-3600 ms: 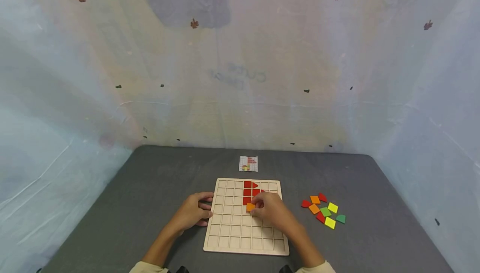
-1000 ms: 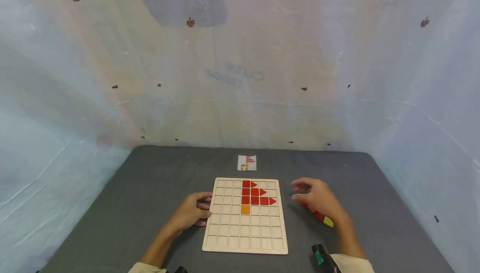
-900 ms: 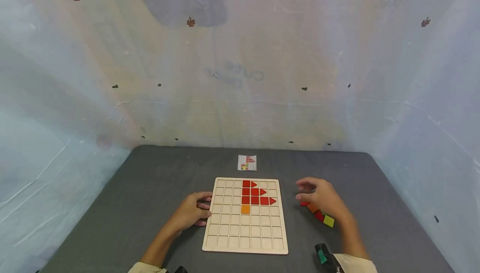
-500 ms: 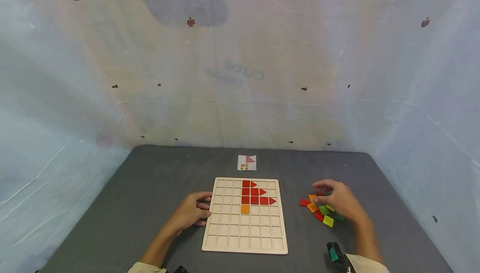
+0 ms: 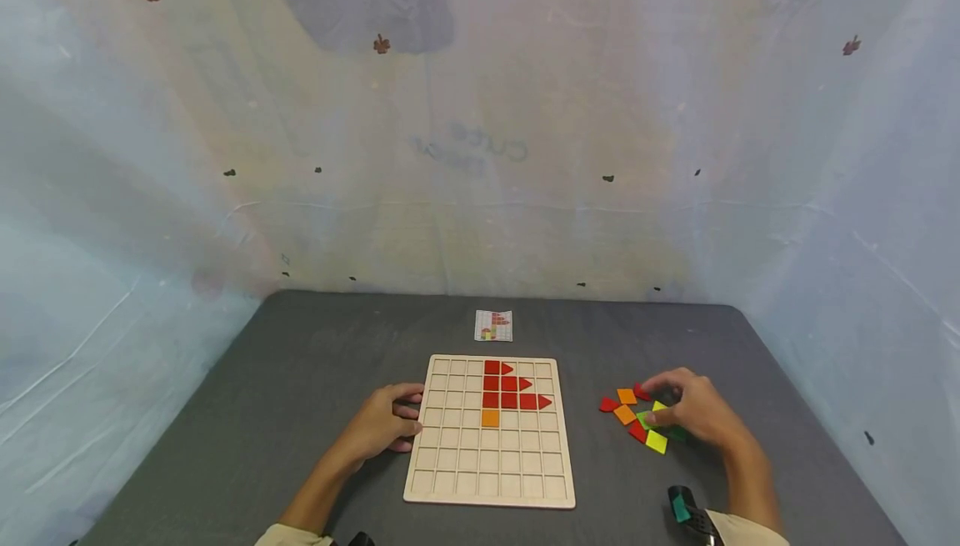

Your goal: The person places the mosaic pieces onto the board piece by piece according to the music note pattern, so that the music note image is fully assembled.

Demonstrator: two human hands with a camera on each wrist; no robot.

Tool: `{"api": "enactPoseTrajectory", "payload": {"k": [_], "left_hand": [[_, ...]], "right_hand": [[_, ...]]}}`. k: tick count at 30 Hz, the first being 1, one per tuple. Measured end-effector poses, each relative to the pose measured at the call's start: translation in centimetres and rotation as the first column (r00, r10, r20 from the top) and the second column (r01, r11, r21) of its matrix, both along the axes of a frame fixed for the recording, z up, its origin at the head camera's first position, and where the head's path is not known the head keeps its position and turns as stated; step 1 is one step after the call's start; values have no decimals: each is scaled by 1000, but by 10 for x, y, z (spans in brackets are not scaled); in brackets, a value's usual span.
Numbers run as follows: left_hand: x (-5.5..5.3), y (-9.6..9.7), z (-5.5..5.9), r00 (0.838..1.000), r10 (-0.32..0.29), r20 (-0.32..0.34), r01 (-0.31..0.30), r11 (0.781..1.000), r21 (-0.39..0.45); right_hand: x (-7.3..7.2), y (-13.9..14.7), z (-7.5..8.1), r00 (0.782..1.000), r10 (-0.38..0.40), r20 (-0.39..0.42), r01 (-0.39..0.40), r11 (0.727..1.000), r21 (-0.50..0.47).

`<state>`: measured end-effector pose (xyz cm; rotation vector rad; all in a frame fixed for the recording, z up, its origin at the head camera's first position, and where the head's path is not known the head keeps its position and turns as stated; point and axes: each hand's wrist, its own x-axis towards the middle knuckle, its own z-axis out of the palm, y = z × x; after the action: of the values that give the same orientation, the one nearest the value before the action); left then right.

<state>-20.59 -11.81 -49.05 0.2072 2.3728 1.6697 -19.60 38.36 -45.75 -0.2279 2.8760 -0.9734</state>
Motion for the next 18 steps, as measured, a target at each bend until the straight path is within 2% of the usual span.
{"api": "enactPoseTrajectory", "payload": {"k": [8,11,18], "left_hand": [[1,0,3,1000,3,5,-3,1000,10],[1,0,3,1000,4,9,-4,1000,10],[0,1,2,1000,4,8,-4,1000,3]], "right_hand": [[-2,1,-7,998,26,-63,-24,999,40],[-2,1,-7,999,6,-33,-5,1000,27],[0,5,-2,999,19,33,-19,1000,3]]}}
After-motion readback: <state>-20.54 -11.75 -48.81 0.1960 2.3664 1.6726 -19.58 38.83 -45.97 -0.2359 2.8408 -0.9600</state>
